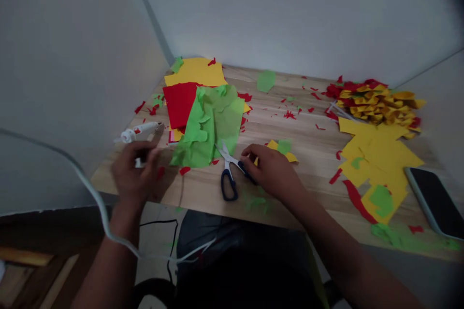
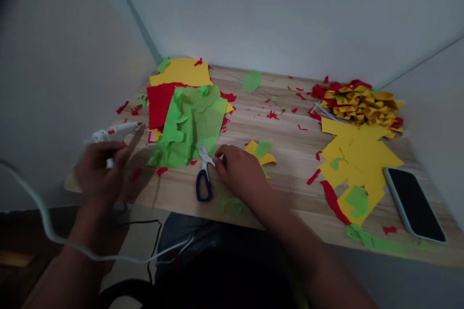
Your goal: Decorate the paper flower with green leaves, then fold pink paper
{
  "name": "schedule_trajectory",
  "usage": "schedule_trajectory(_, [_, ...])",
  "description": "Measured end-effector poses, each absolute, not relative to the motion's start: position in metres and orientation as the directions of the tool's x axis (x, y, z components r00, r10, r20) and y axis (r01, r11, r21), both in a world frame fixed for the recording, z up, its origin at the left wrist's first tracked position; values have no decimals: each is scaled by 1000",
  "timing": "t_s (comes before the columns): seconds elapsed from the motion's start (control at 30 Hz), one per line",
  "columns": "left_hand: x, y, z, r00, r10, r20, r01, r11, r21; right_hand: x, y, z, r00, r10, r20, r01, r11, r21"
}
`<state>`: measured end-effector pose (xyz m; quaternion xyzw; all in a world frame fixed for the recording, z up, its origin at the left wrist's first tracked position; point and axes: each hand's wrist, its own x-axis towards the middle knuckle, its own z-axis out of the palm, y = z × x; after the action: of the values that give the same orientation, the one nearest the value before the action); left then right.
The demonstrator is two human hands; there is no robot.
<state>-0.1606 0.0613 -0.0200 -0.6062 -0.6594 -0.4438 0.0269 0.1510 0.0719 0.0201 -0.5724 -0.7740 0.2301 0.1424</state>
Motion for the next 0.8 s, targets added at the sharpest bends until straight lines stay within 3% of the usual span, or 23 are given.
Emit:
schedule_trajectory(0.13, [-116,84,-16,126,856,502,837,-363,410,124,55,17,-302,940,-155,923,248,-293])
schedule_trajectory(0.33, [-96,117,-22,98,894,437,947,-219,236,105,49,7,-234,943,-237,956,179,-232])
schedule_trajectory(0.43, [-103,126,-30,47,890,454,927,-207,311,105,50,10,-228,929,-292,958,160,-239])
schedule_trajectory(0.6, [-110,126,-39,-173,831,529,795,-199,572,109,48,11,-238,923,-302,956,168,-241])
schedule_trajectory(0.7, [-115,124,-43,-267,814,516,735,-175,655,122,51,7,-212,934,-288,932,105,-347])
schedule_trajectory(0.8, [-120,122,-44,-265,812,520,728,-185,660,143,56,3,-182,936,-301,855,0,-518])
